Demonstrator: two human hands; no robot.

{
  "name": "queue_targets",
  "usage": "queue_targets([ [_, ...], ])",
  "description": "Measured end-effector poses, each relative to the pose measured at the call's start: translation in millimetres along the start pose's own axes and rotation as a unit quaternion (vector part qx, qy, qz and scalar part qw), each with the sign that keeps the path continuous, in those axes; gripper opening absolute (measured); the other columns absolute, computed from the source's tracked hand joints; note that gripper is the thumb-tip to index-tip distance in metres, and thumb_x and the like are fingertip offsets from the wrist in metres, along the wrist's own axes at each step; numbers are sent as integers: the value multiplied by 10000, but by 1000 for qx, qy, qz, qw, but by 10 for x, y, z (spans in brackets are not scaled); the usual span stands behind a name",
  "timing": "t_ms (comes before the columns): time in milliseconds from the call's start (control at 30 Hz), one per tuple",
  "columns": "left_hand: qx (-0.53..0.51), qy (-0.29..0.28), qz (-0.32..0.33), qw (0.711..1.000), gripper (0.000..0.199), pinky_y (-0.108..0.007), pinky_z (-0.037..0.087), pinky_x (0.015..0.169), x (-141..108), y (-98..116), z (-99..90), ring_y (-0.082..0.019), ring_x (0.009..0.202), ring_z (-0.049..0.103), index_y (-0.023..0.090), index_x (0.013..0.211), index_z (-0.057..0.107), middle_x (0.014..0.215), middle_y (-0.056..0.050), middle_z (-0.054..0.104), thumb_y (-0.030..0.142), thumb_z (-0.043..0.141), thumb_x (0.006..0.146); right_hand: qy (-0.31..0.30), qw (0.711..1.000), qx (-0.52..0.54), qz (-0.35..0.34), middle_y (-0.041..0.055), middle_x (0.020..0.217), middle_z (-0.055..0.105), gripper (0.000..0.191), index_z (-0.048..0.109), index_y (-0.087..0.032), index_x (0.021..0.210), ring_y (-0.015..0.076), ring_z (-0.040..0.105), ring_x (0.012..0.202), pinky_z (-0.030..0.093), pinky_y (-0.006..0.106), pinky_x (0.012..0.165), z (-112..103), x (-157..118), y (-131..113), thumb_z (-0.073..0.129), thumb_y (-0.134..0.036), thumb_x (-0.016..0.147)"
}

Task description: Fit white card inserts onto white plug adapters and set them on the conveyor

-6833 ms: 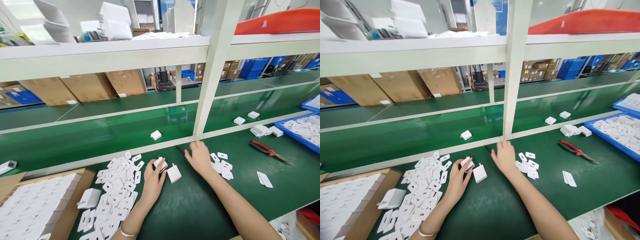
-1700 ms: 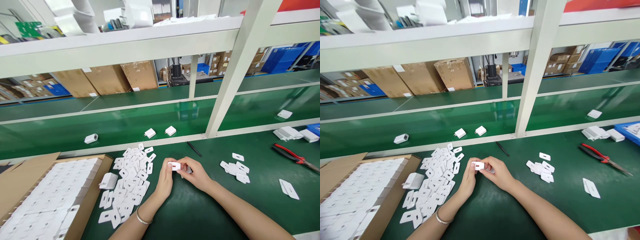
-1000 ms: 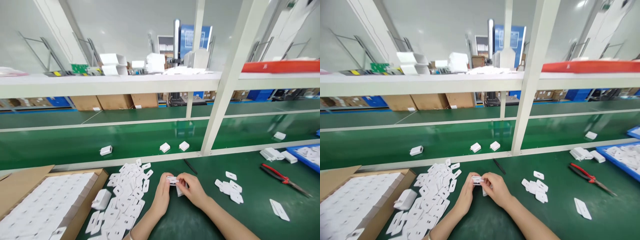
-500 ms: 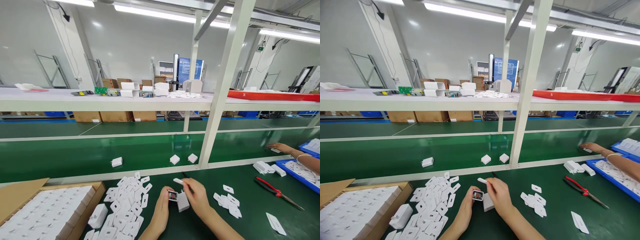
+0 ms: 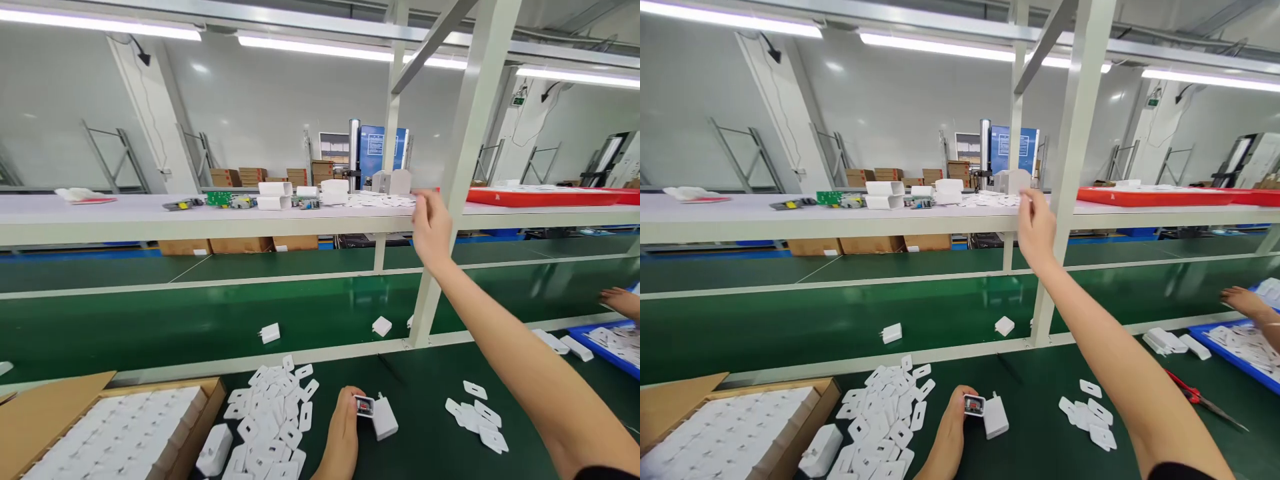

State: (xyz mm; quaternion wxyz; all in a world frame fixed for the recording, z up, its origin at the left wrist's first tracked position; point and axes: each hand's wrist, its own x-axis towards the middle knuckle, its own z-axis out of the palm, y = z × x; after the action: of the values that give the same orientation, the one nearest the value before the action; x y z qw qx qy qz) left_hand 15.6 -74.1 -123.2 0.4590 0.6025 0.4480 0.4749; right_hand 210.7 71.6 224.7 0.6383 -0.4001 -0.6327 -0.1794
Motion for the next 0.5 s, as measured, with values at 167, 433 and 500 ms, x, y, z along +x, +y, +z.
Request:
queue_targets([
  [167, 2, 7, 11, 1000, 640, -403, 442, 844, 34, 12, 24, -254, 886, 579, 209, 1025, 579, 941, -71, 590, 692, 160, 1051, -410, 880, -234, 43, 127, 1129, 687, 324, 610, -196, 1304, 268, 625, 1077, 490, 365, 886, 21, -1520, 331, 422, -217, 1041],
  [433, 5, 16, 11, 1000, 665, -403, 442, 847, 68, 32, 17, -254, 887, 566, 208, 1004, 579, 943, -75, 584, 725, 162, 1030, -621, 673, -360, 177, 126, 1371, 608, 431, 607, -167, 1343, 302, 608, 1224, 497, 554, 1038, 580, -2130, 1079, 682, -380, 976],
  [500, -2, 20, 11, 1000, 652, -402, 447, 849, 77, 31, 20, -251, 880, 565, 210, 1006, 577, 936, -74, 590, 716, 167, 1035, -640, 656, -356, 183, 114, 1341, 625, 385, 624, -164, 1310, 277, 633, 1184, 525, 523, 1015, 641, -2114, 1181, 669, -375, 991],
])
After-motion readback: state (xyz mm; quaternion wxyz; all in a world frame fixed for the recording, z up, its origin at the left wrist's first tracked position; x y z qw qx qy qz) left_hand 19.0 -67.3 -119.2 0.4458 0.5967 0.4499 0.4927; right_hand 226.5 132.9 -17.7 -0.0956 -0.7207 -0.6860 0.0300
